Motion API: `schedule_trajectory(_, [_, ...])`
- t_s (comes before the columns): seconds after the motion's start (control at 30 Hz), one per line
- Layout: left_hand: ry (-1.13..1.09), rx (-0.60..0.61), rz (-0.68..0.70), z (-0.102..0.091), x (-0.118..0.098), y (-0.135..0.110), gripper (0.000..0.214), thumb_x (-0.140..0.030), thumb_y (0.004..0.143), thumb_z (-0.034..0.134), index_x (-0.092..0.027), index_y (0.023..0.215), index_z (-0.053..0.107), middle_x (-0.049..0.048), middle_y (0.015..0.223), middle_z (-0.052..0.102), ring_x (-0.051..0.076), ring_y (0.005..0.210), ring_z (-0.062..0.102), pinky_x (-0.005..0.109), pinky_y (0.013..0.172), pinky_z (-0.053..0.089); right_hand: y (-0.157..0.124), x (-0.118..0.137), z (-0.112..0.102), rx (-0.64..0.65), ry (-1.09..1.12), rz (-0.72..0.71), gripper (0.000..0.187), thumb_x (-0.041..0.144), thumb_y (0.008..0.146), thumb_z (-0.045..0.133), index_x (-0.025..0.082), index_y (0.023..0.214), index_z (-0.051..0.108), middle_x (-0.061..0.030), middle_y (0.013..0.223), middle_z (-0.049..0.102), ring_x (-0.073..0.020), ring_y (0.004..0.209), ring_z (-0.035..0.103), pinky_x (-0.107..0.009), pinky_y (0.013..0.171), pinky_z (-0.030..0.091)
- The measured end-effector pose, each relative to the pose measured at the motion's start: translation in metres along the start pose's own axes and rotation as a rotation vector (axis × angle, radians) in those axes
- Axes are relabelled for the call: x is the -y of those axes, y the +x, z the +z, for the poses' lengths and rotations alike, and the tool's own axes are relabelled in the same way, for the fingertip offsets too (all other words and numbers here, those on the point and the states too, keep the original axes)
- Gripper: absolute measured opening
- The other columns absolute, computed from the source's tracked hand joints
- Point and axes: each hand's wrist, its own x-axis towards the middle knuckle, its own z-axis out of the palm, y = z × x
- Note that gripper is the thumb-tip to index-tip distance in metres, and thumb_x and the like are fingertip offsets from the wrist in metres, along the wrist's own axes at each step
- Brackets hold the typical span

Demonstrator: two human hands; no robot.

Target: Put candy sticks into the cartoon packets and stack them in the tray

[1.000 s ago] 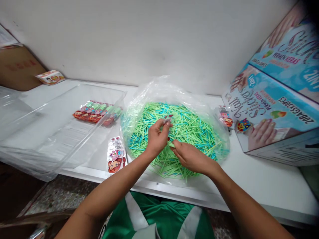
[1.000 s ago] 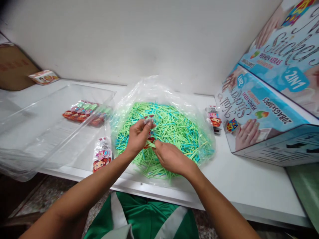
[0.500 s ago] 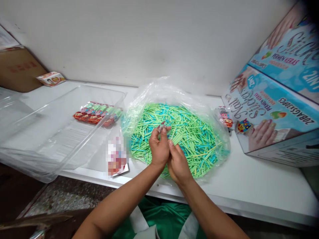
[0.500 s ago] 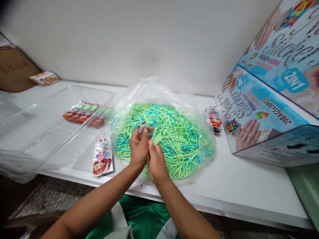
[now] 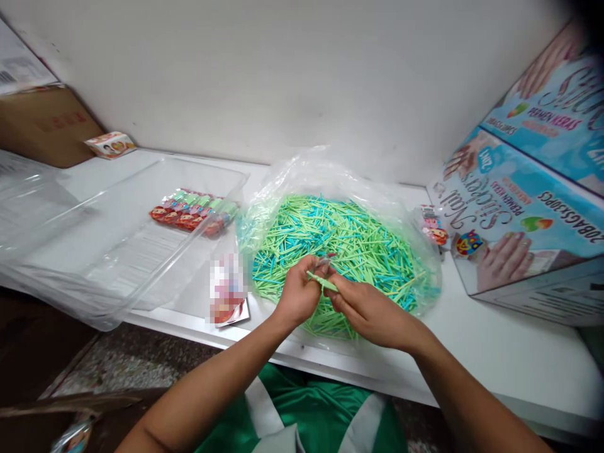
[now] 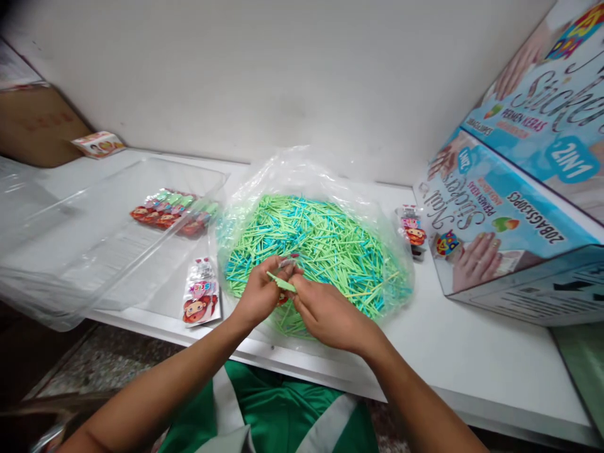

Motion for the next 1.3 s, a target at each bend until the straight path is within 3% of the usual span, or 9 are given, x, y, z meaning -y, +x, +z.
schedule_trajectory(0.13, [-0.016,-0.102,-0.028,-0.007,0.0,0.0,0.023,-0.038,0.079,0.061,-0.017,0.087,0.063,0.0061,0.082,0.07,0.017,0.076,0.063,0.025,0.064,0.046,-0.009,-0.002,-0.014,0.076,-0.236,0.053,0.018,0.03,0.095,0.032,0.022,0.086,0.046,-0.0011,0.069,0.059,-0.0157,0.058,0.052,-0.027,0.052,0.027])
schedule_trajectory(0.23, [0.032,-0.085,0.012,-0.006,-0.004,-0.003,0.021,-0.036,0.08,0.06,-0.016,0.085,0.065,0.0057,0.08,0.07,0.017,0.076,0.062,0.025,0.066,0.045,-0.011,-0.001,-0.015,0.096,-0.341,0.025,0.016,0.026,0.093,0.034,0.022,0.084,0.047,-0.0021,0.07,0.06,-0.0161,0.06,0.053,-0.027,0.054,0.027])
schedule_trajectory(0.37, [-0.022,-0.01,0.005,-0.001,-0.005,-0.006,0.02,-0.035,0.08,0.061,-0.016,0.077,0.064,0.0046,0.078,0.07,0.015,0.074,0.062,0.024,0.07,0.045,-0.008,0.0,-0.011,0.069,-0.313,-0.023,0.015,0.024,0.094,0.033,0.021,0.087,0.046,-0.0028,0.078,0.062,-0.016,0.065,0.055,-0.026,0.057,0.029])
schedule_trajectory(0.57, [-0.188,0.06,-0.198,-0.009,-0.003,-0.011,0.027,-0.037,0.07,0.071,-0.013,0.076,0.061,0.0073,0.072,0.07,0.014,0.061,0.062,0.021,0.053,0.04,-0.011,-0.01,-0.024,0.026,-0.231,0.062,0.018,0.031,0.095,0.032,0.023,0.085,0.044,-0.0009,0.075,0.059,-0.0153,0.063,0.054,-0.025,0.057,0.032])
schedule_trajectory(0.7, [-0.234,0.125,-0.267,-0.01,-0.004,-0.016,0.028,-0.038,0.071,0.069,-0.013,0.08,0.059,0.0073,0.073,0.07,0.014,0.061,0.063,0.021,0.052,0.04,-0.008,-0.011,-0.025,0.033,-0.207,0.061,0.015,0.029,0.094,0.033,0.023,0.083,0.041,-0.0003,0.071,0.056,-0.0147,0.06,0.051,-0.025,0.056,0.033])
schedule_trajectory(0.87, [-0.221,0.144,-0.252,-0.009,0.0,-0.018,0.026,-0.04,0.076,0.065,-0.015,0.083,0.059,0.0012,0.067,0.065,0.01,0.052,0.058,0.019,0.048,0.038,-0.006,-0.01,-0.018,0.036,-0.186,0.057,0.016,0.029,0.095,0.032,0.022,0.082,0.038,0.0004,0.07,0.053,-0.0139,0.06,0.049,-0.024,0.055,0.031])
schedule_trajectory(1.13, [-0.096,0.112,-0.212,-0.015,0.008,-0.02,0.028,-0.037,0.071,0.071,-0.009,0.075,0.072,0.0067,0.072,0.069,0.014,0.068,0.059,0.023,0.062,0.042,-0.009,-0.009,-0.024,0.093,-0.134,0.048,0.019,0.034,0.096,0.028,0.022,0.083,0.035,0.0,0.072,0.051,-0.0143,0.062,0.048,-0.025,0.057,0.03])
schedule_trajectory(1.3, [-0.004,0.119,-0.056,-0.016,0.008,-0.022,0.019,-0.029,0.073,0.069,-0.012,0.081,0.072,0.0046,0.077,0.069,0.014,0.073,0.059,0.025,0.07,0.043,-0.008,-0.008,-0.031,0.134,-0.084,0.049,0.023,0.039,0.096,0.026,0.022,0.083,0.035,0.0007,0.069,0.049,-0.0141,0.06,0.046,-0.025,0.056,0.029])
